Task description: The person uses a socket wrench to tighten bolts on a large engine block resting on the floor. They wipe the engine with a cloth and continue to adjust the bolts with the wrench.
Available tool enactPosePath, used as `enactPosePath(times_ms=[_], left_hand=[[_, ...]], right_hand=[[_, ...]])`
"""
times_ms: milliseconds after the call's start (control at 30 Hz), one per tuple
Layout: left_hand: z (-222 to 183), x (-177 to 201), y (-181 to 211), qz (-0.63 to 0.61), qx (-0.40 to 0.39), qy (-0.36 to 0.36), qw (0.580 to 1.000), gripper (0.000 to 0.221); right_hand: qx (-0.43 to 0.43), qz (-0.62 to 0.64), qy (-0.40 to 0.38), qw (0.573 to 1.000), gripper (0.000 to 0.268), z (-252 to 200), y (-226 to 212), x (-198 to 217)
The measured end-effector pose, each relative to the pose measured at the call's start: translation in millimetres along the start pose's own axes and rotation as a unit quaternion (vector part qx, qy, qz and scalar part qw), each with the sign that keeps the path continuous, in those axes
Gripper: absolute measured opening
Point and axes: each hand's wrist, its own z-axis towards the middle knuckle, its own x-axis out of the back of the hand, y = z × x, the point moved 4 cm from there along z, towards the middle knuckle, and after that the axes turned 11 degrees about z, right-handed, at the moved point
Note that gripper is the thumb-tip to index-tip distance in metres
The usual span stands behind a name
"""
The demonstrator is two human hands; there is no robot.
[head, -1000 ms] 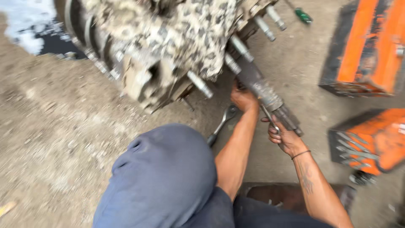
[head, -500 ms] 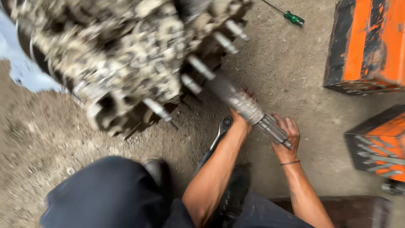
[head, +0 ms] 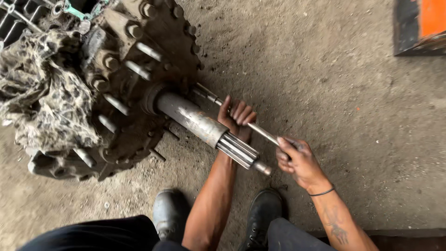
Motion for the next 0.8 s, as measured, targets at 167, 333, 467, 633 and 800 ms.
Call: enactPosePath(times_ms=[167, 333, 467, 633, 800], left_hand=[[-25.8, -40.8, -22.3, 0.283, 0.015, 0.37, 0.885, 0.03], [-28.1, -21.5, -39.1, 0.287, -0.006, 0.34, 0.895, 0.037], [-12.1, -4.1, -41.8, 0.14, -0.003, 0.181, 0.974, 0.048], [-28.2, 9.1, -34.7, 0.094, 0.029, 0.21, 0.973, 0.054], [-48.5, 9.0, -21.9, 0.49, 0.015, 0.373, 0.788, 0.046]], right_hand=[[0.436, -0.387, 0.053, 0.811, 0.039, -19.1, -50.0, -4.4], [0.45, -0.265, 0.088, 0.848, 0.033, -33.9, -40.0, -10.9], [0.042, 0.13, 0.073, 0.988, 0.033, -23.2, -2.6, -0.9], [0.006, 0.195, 0.053, 0.979, 0.03, -21.7, 14.6, -3.3], [0.411, -0.28, 0.108, 0.861, 0.031, -44.5, -13.3, -17.9]])
